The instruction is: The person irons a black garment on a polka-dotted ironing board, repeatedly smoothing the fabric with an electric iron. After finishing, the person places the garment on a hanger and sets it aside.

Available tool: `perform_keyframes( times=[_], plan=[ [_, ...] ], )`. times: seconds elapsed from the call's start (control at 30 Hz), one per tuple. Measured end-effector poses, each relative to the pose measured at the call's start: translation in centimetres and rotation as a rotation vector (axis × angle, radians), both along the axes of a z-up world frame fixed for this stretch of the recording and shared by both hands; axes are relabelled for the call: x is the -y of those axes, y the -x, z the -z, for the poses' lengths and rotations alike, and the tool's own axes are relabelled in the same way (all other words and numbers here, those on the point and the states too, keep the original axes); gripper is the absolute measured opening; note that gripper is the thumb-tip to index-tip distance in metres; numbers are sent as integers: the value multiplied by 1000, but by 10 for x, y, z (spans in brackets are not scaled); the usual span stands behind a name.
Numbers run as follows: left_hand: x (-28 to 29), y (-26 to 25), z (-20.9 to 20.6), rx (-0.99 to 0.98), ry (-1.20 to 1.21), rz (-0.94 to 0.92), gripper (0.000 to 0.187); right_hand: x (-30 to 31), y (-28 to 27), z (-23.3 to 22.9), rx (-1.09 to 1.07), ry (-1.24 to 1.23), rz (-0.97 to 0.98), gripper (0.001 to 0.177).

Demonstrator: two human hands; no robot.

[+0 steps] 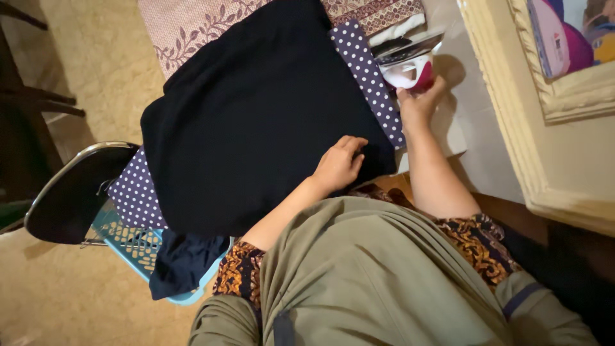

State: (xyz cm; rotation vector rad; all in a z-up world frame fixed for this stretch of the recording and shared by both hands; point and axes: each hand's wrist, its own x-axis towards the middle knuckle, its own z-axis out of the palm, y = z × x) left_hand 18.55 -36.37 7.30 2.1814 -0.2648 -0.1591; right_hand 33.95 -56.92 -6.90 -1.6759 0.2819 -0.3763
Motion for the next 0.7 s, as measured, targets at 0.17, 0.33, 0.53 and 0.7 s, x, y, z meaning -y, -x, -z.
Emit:
perform_keyframes(
  times=[0.17,0.33,0.53,0.7],
  plan=[
    [-7,20,14,-75,19,56,21,-21,70,-17,-304,372,-183,62],
    [-18,51,32,-294,72,199,26,-43,150,-36,-143,828,-255,87],
    [-30,94,66,-623,99,325,58,-41,168,-62,-829,589,-499,80],
    [-40,121,122,-792,345,344,99,-29,171,-96,-666,-503,-712,71]
  ],
)
